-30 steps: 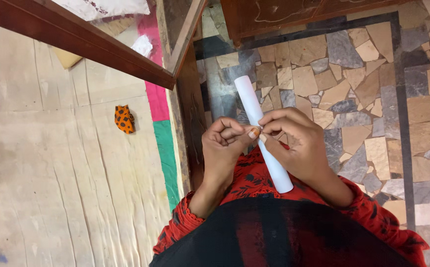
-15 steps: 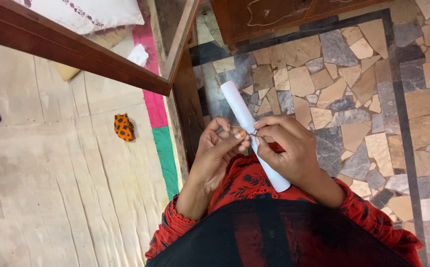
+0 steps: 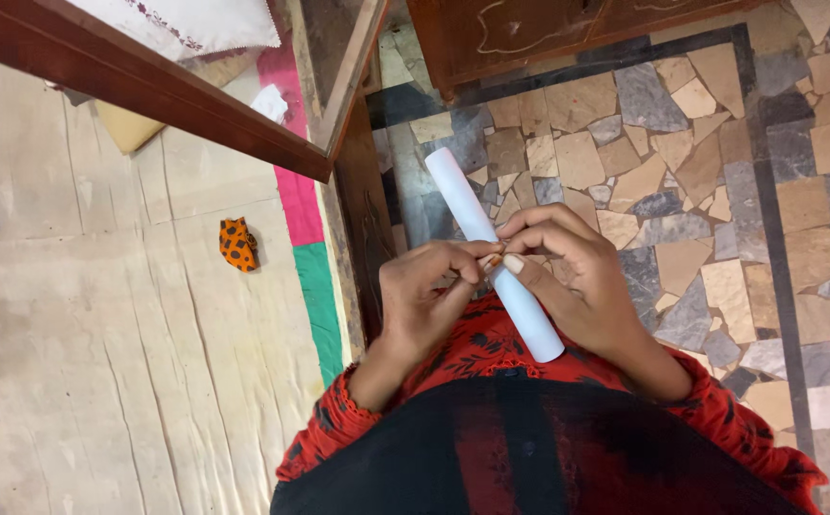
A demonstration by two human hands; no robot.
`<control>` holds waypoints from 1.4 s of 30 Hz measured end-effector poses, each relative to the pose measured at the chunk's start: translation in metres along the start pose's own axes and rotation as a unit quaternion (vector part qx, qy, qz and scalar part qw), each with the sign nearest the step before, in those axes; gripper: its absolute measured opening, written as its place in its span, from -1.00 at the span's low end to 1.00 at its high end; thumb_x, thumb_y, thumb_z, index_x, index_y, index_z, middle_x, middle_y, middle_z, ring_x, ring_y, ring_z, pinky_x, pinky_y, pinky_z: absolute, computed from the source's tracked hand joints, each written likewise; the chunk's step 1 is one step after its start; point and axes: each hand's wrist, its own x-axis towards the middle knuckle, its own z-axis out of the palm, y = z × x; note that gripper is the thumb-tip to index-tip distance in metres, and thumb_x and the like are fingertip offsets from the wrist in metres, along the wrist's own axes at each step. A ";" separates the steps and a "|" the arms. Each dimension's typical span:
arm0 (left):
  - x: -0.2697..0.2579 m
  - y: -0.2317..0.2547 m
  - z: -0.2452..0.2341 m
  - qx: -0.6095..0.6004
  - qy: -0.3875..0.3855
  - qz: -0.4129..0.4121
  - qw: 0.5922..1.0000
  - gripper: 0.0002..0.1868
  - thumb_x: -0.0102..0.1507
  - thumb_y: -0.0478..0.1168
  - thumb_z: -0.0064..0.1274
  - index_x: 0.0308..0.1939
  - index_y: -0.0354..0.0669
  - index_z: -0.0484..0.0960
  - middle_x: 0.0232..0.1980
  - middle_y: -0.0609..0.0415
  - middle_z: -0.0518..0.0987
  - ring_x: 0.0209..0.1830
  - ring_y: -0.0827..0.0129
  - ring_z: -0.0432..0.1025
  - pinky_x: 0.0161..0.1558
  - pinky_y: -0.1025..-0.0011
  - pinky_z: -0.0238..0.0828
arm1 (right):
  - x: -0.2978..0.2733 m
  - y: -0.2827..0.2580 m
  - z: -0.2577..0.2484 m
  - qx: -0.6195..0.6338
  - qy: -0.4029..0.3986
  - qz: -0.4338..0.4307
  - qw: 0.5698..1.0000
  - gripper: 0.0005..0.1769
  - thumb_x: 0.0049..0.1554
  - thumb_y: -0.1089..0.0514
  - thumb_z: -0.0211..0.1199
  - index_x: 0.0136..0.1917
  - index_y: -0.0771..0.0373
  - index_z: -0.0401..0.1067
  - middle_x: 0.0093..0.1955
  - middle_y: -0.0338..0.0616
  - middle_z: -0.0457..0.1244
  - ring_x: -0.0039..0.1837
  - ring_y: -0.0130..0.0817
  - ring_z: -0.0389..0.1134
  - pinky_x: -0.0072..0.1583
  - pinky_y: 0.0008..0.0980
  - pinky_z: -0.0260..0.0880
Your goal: The person picks up a small orange and black patterned fabric item and places it into a wooden cabinet. They then tie a white rolled object with a red string and place it in the cabinet. Finally, they fold and arrange several pieces of cloth, including a pink and a green item, inside the cabinet.
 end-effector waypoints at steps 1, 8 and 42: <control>0.004 0.001 -0.005 0.018 -0.014 0.036 0.999 -0.80 0.17 -0.49 0.26 -0.36 -0.22 0.53 -0.08 0.03 0.72 -0.07 0.36 0.66 -0.13 0.48 0.65 | 0.000 0.000 0.000 0.029 -0.012 0.013 0.999 -0.86 0.24 0.23 0.24 -0.01 0.37 0.51 0.16 -0.07 0.31 0.16 -0.34 0.41 0.15 -0.39 0.49; 0.021 0.007 -0.024 0.154 -0.075 0.231 0.958 -0.84 0.17 -0.39 0.27 -0.22 -0.23 0.60 -0.06 0.02 0.68 -0.04 0.24 0.62 -0.01 0.32 0.65 | 0.009 -0.004 -0.004 -0.010 -0.040 0.015 0.999 -0.86 0.20 0.26 0.24 -0.02 0.40 0.50 0.14 -0.08 0.32 0.12 -0.37 0.44 0.09 -0.44 0.57; -0.005 0.008 -0.011 0.077 0.144 0.032 0.986 -0.68 0.21 -0.44 0.33 -0.35 -0.24 0.41 -0.23 -0.02 0.70 -0.29 0.49 0.60 -0.29 0.54 0.53 | 0.002 0.001 0.035 -0.040 0.137 -0.032 0.989 -0.92 0.08 0.47 0.21 -0.12 0.43 0.42 0.09 -0.02 0.28 0.05 -0.39 0.48 0.05 -0.46 0.58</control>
